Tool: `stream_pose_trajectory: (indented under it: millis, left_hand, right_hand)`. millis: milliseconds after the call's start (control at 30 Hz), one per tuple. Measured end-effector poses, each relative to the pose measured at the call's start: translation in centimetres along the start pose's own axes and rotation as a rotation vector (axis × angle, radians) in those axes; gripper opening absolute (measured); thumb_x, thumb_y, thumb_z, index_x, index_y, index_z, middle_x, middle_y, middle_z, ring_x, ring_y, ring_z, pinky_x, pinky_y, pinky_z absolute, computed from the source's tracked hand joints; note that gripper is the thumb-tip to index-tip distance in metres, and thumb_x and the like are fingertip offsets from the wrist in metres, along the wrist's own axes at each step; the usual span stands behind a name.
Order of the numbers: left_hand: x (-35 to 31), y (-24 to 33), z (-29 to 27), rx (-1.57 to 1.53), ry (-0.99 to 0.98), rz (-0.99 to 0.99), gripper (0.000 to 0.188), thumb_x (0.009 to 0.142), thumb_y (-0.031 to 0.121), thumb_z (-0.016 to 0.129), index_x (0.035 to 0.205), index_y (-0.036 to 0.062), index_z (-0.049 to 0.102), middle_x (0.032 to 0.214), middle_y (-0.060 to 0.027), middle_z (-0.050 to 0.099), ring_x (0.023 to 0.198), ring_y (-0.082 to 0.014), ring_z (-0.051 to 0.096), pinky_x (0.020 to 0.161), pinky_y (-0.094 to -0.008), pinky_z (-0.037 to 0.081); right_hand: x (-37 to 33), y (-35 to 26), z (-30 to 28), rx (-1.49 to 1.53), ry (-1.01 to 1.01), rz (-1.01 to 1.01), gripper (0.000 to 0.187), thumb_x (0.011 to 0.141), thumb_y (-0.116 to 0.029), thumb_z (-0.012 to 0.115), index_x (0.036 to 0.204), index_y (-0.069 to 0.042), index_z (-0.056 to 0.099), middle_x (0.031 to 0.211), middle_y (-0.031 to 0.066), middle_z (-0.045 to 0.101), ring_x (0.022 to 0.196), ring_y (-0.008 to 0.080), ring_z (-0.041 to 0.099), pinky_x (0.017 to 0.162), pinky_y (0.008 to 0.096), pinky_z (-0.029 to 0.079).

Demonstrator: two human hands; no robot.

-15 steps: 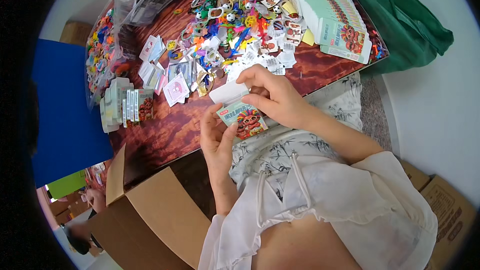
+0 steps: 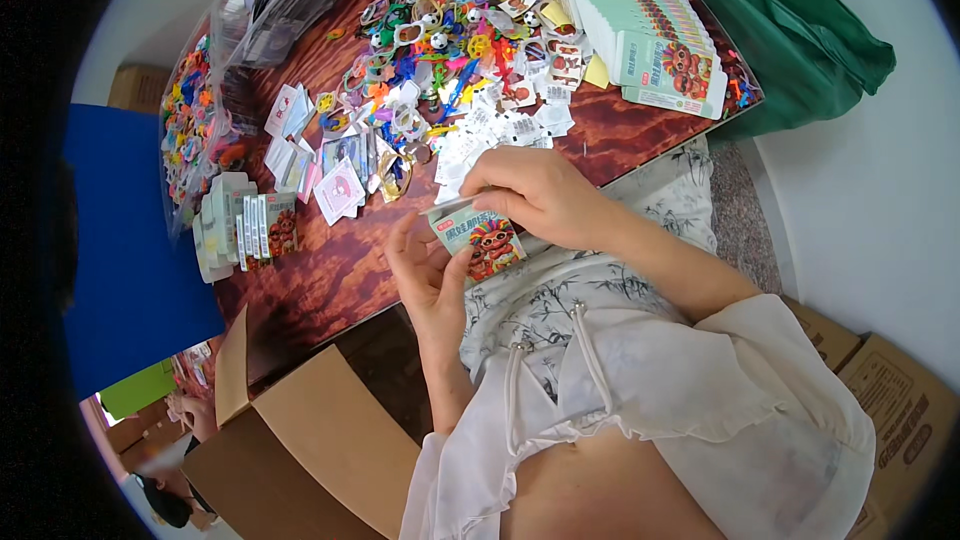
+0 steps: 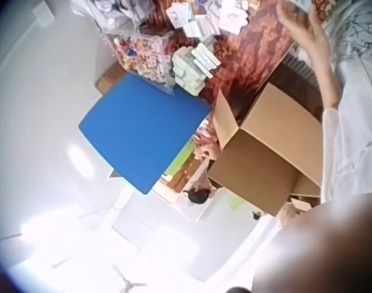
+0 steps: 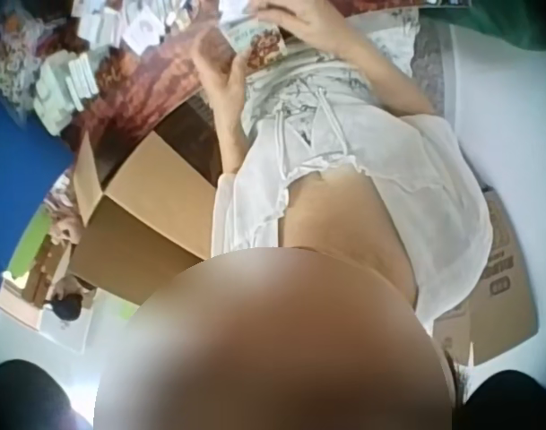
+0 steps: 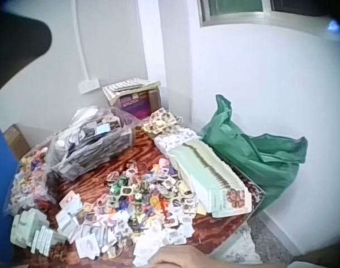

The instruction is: Sorting small colorful packets and organizing them into boxes before placing the boxes into a larger shipping container.

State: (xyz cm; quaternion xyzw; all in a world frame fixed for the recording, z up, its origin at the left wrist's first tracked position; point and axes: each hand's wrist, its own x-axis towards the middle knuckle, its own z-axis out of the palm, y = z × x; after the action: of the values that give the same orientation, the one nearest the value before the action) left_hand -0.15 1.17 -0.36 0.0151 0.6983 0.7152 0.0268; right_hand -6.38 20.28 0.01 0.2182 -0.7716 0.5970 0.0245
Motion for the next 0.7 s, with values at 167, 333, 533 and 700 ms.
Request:
stream_pose_trajectory:
  millis: [167, 333, 533, 700]
  left_hand:
    - [-0.3, 0.0, 0.4, 0.022, -0.027, -0.045, 0.073, 0.087, -0.015, 0.059, 0.148, 0.0065, 0.025, 0.123, -0.0137, 0.054, 0.107, -0.0229, 0.063, 0.083, -0.0296, 0.055]
    - [-0.5, 0.5, 0.3, 0.068, -0.086, -0.082, 0.075, 0.087, -0.015, 0.059, 0.149, 0.0066, 0.023, 0.123, -0.0158, 0.054, 0.108, -0.0237, 0.063, 0.085, -0.0314, 0.056]
    - [-0.6, -0.1, 0.1, 0.093, -0.095, -0.112, 0.074, 0.088, -0.012, 0.06, 0.149, 0.0062, 0.024, 0.121, -0.0169, 0.054, 0.108, -0.0238, 0.063, 0.088, -0.0324, 0.055]
    - [-0.9, -0.1, -0.1, 0.057, -0.069, -0.085, 0.075, 0.089, -0.012, 0.059, 0.15, 0.0073, 0.022, 0.12, -0.0167, 0.054, 0.106, -0.0234, 0.063, 0.086, -0.0319, 0.055]
  right_hand:
    - [-0.6, 0.3, -0.1, 0.024, -0.084, 0.021, 0.011, 0.083, -0.002, 0.07, 0.092, 0.0, 0.064, 0.091, 0.0082, 0.066, 0.082, 0.0177, 0.064, 0.072, 0.0302, 0.049]
    - [-0.2, -0.5, -0.4, 0.234, -0.093, 0.338, 0.011, 0.083, -0.002, 0.072, 0.09, 0.001, 0.064, 0.084, 0.0034, 0.067, 0.079, 0.0067, 0.061, 0.068, 0.0236, 0.048]
    - [0.4, 0.1, -1.8, 0.155, -0.233, 0.287, 0.011, 0.081, -0.001, 0.071, 0.091, 0.002, 0.068, 0.086, 0.0062, 0.07, 0.082, 0.0131, 0.066, 0.072, 0.0275, 0.051]
    - [-0.4, 0.4, -1.8, 0.038, -0.29, 0.06, 0.018, 0.081, -0.001, 0.069, 0.099, 0.002, 0.069, 0.097, 0.0112, 0.071, 0.092, 0.026, 0.068, 0.08, 0.0354, 0.053]
